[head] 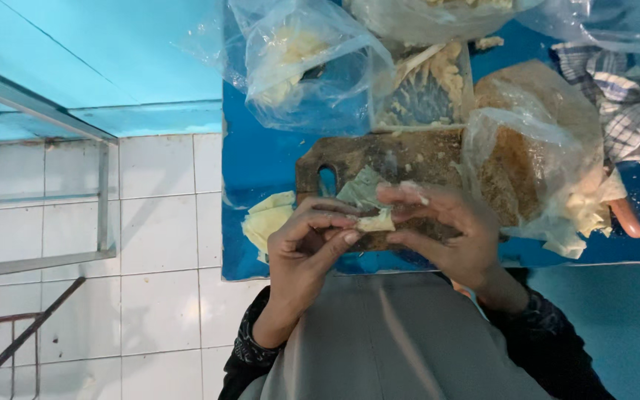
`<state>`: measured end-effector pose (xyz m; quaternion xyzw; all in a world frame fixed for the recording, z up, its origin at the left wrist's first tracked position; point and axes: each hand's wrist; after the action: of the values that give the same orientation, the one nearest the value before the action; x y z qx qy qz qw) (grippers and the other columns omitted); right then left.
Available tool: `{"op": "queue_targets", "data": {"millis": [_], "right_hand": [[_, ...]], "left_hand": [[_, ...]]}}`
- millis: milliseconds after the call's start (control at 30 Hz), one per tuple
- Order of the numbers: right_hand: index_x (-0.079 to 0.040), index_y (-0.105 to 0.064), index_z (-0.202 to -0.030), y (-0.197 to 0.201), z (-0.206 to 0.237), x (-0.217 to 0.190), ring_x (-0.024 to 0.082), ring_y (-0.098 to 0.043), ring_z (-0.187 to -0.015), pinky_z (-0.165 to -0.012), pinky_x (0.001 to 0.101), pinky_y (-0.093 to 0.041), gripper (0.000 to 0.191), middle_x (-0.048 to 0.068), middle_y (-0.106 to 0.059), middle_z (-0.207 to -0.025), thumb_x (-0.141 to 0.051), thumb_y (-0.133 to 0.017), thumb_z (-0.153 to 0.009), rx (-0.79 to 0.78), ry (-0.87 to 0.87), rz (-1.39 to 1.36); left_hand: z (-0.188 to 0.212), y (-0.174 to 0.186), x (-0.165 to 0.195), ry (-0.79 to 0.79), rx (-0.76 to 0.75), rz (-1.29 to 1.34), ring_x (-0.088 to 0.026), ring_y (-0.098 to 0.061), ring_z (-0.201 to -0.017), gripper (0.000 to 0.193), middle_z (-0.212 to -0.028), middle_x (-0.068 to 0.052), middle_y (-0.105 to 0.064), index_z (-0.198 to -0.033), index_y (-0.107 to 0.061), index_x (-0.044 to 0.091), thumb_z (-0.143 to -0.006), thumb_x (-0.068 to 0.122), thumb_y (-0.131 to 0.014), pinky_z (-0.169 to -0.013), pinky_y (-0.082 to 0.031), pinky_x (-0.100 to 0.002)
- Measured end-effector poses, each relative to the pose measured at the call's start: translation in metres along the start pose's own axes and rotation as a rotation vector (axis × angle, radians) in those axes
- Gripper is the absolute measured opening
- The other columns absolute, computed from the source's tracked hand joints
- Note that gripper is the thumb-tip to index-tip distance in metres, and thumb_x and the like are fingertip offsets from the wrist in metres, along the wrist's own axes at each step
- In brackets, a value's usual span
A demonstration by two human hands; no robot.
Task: The person picks up thin square dough wrappers from a cutting board, folds each wrapper over by hand, and places the folded pieces into a plastic bag on the table. They work through the stack of wrappers one at a time, occasionally repositioning pieces on the board.
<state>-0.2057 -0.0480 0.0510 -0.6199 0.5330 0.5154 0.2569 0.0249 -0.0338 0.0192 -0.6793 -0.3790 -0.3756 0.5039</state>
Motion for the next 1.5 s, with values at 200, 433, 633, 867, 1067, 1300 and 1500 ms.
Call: {"op": "queue_targets", "data": {"millis": [200,433,633,867,1067,1300,1500], "right_hand": [[-0.005,-0.052,-0.146,-0.012,0.020,0.026,0.029,-0.069,-0.128,-0.099,0.0391,-0.062,0.047,0.022,-0.066,-0.137,0.007,-0.066,-0.103,0.098,0.108,-0.072],[-0.005,-0.042,-0.146,-0.004,0.016,0.022,0.031,-0.062,-0.132,-0.093,0.0364,-0.066,0.062,0.023,-0.041,-0.157,0.006,-0.071,-0.093,0.048,0.018,-0.175],[-0.008,-0.042,-0.154,-0.008,0.018,0.023,0.026,-0.067,-0.130,-0.105,0.0393,-0.064,0.064,0.020,-0.059,-0.148,0.007,-0.069,-0.098,0.032,-0.033,-0.246],[-0.006,-0.051,-0.147,-0.009,0.019,0.034,0.020,-0.073,-0.117,-0.096,0.0346,-0.065,0.046,0.014,-0.071,-0.127,0.001,-0.064,-0.104,0.082,-0.176,-0.198],[-0.006,-0.057,-0.139,0.013,0.007,0.013,0.017,-0.074,-0.110,-0.090,0.0354,-0.063,0.040,0.008,-0.072,-0.120,-0.007,-0.066,-0.101,0.067,-0.289,-0.070],[-0.003,-0.062,-0.131,0.091,-0.030,-0.033,0.017,-0.073,-0.102,-0.086,0.0298,-0.064,0.030,0.013,-0.072,-0.122,-0.008,-0.069,-0.102,0.244,-0.083,0.718],[0.008,-0.051,-0.141,0.128,-0.038,-0.034,0.036,-0.070,-0.125,-0.099,0.0403,-0.063,0.031,0.028,-0.065,-0.137,0.006,-0.062,-0.113,0.287,0.191,0.992]], "left_hand": [[0.001,-0.006,-0.008,0.020,-0.053,0.025,-0.016,-0.066,-0.118,0.022,-0.127,-0.011,-0.060,-0.115,-0.068,-0.003,-0.096,-0.014,-0.069,-0.099,-0.060,-0.030],[-0.001,-0.012,-0.001,-0.080,-0.021,-0.284,-0.016,-0.070,-0.111,0.023,-0.124,-0.011,-0.064,-0.116,-0.068,-0.001,-0.096,-0.010,-0.072,-0.090,-0.063,-0.028],[-0.004,-0.016,0.001,-0.277,0.015,-0.606,-0.021,-0.072,-0.106,0.024,-0.116,-0.010,-0.069,-0.114,-0.069,0.002,-0.093,-0.007,-0.077,-0.088,-0.059,-0.030],[-0.009,-0.017,-0.003,-0.274,-0.025,-0.642,-0.023,-0.070,-0.110,0.029,-0.121,-0.010,-0.066,-0.116,-0.069,0.004,-0.091,-0.006,-0.079,-0.090,-0.058,-0.032],[-0.010,-0.022,0.003,-0.241,-0.035,-0.814,-0.030,-0.066,-0.116,0.038,-0.126,-0.015,-0.060,-0.120,-0.067,0.004,-0.085,0.003,-0.084,-0.095,-0.057,-0.037],[-0.012,-0.013,0.019,-0.242,0.119,-1.025,-0.031,-0.067,-0.117,0.031,-0.126,-0.013,-0.065,-0.115,-0.070,0.003,-0.087,0.007,-0.083,-0.092,-0.057,-0.039],[-0.021,-0.011,0.017,-0.239,0.120,-1.346,-0.038,-0.055,-0.121,0.027,-0.128,-0.017,-0.061,-0.112,-0.070,-0.001,-0.090,0.013,-0.079,-0.100,-0.045,-0.049]]}}
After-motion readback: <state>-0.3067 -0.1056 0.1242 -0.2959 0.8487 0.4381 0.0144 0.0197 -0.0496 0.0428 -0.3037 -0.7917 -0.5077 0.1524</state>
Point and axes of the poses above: each hand's wrist, its own z-axis away from the middle knuckle, its own y-axis out of the back of the hand, x = y × z
